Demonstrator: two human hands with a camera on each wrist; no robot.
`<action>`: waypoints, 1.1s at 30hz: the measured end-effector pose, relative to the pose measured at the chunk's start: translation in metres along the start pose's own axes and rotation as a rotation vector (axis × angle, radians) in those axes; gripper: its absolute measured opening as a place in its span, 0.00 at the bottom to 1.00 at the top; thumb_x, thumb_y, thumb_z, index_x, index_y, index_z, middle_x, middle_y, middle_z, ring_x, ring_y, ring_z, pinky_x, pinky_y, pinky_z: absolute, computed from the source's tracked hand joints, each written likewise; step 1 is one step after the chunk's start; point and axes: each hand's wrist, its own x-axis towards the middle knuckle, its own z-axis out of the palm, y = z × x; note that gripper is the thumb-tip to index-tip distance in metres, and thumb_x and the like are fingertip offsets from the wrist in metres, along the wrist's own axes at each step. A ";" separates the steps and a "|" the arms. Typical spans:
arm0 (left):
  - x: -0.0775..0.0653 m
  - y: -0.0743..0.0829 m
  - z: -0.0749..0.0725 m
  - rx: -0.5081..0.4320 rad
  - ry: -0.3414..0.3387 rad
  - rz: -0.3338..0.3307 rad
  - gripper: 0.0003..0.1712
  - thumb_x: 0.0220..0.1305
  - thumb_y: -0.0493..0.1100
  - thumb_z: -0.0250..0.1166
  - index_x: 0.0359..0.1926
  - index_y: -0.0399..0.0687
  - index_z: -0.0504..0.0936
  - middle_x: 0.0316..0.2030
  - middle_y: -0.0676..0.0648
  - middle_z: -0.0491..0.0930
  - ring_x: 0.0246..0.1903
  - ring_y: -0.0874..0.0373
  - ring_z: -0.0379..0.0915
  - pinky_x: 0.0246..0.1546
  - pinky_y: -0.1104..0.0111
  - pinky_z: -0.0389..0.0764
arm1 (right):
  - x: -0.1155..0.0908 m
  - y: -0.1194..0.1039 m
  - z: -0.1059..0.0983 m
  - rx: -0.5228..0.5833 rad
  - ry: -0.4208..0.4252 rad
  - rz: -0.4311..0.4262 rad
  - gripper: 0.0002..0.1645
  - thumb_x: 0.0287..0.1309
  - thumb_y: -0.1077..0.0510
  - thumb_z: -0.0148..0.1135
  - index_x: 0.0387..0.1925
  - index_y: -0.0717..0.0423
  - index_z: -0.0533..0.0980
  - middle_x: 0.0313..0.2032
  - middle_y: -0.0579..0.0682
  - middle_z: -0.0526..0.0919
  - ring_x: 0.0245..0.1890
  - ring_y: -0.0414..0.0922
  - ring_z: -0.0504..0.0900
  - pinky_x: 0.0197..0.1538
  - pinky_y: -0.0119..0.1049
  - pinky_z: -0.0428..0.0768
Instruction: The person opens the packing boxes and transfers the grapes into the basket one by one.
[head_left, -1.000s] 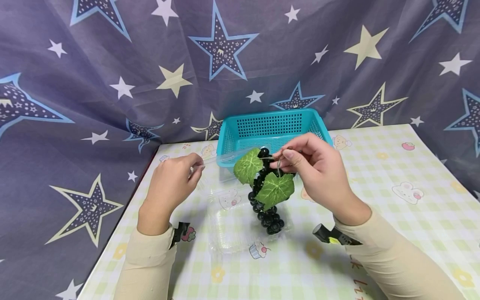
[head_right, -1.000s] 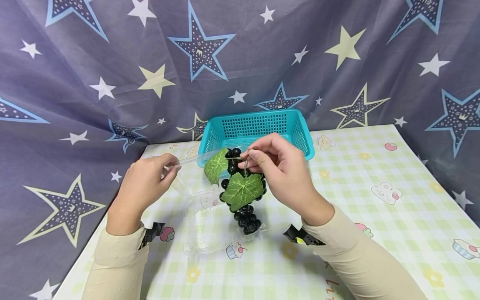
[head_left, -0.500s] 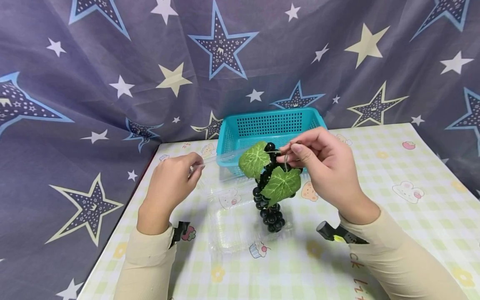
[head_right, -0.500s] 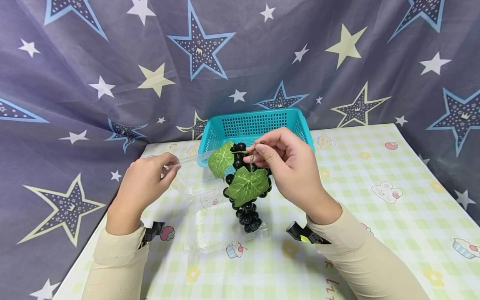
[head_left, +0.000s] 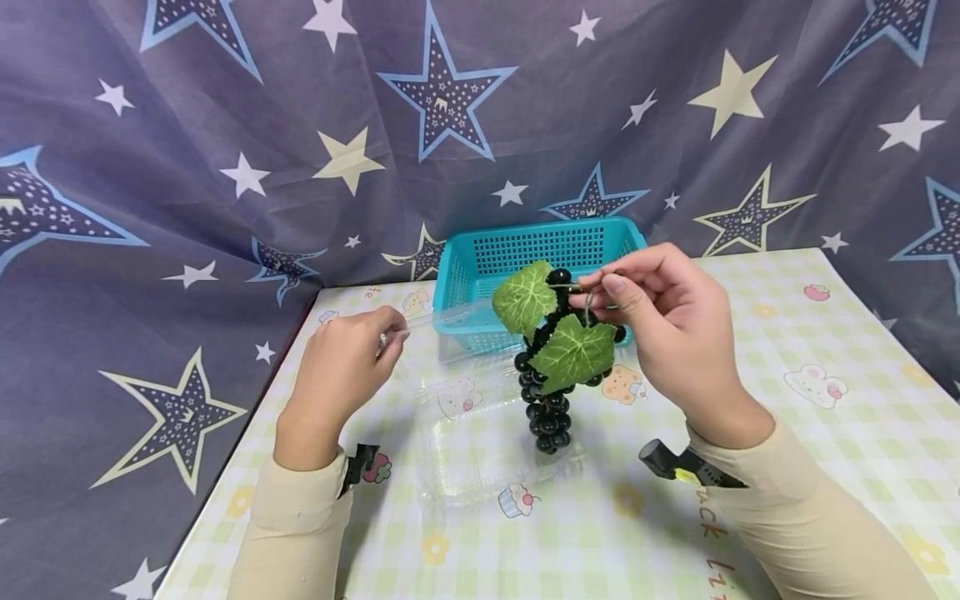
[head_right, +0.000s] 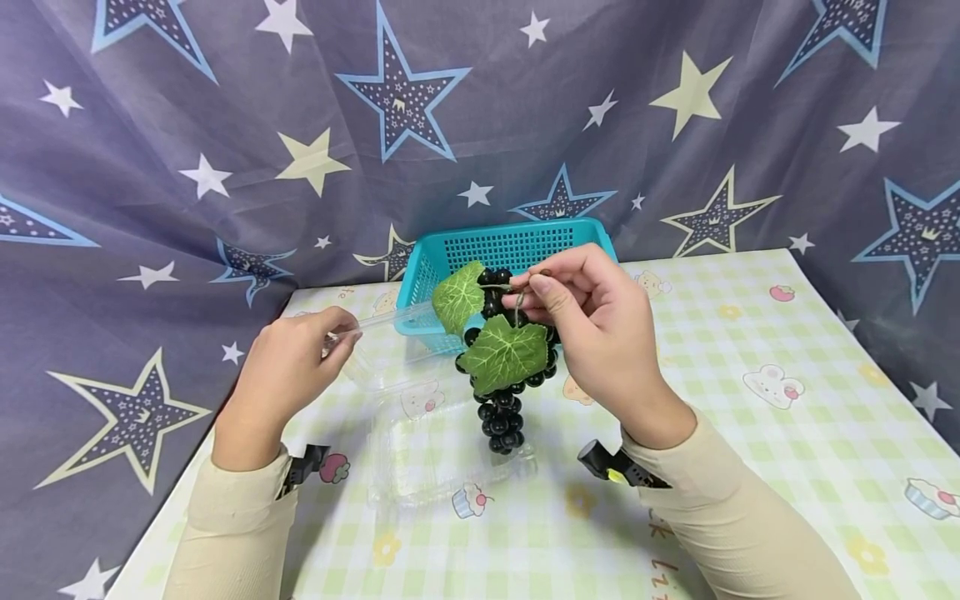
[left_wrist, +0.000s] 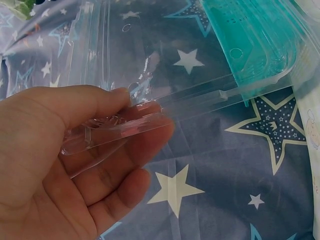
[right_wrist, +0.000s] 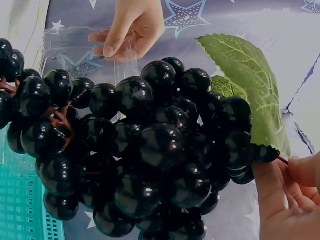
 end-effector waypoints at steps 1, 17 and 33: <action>0.000 0.000 0.000 0.000 -0.001 -0.001 0.02 0.61 0.46 0.61 0.33 0.58 0.80 0.22 0.59 0.79 0.17 0.60 0.68 0.21 0.60 0.71 | 0.000 0.000 0.000 0.006 0.004 -0.005 0.06 0.62 0.74 0.51 0.39 0.78 0.70 0.37 0.72 0.80 0.35 0.55 0.86 0.38 0.41 0.83; 0.000 0.001 0.000 -0.002 -0.003 0.003 0.02 0.61 0.45 0.61 0.34 0.58 0.81 0.23 0.58 0.79 0.17 0.60 0.69 0.21 0.61 0.71 | 0.003 -0.006 -0.006 0.005 0.094 -0.059 0.08 0.62 0.73 0.52 0.40 0.79 0.69 0.37 0.70 0.82 0.35 0.54 0.86 0.38 0.39 0.83; 0.000 0.001 0.000 -0.003 -0.009 0.002 0.02 0.62 0.47 0.62 0.34 0.58 0.80 0.23 0.59 0.79 0.16 0.61 0.67 0.21 0.62 0.70 | 0.006 -0.011 -0.010 -0.003 0.182 -0.108 0.10 0.61 0.71 0.54 0.39 0.80 0.70 0.36 0.70 0.82 0.34 0.54 0.86 0.37 0.37 0.83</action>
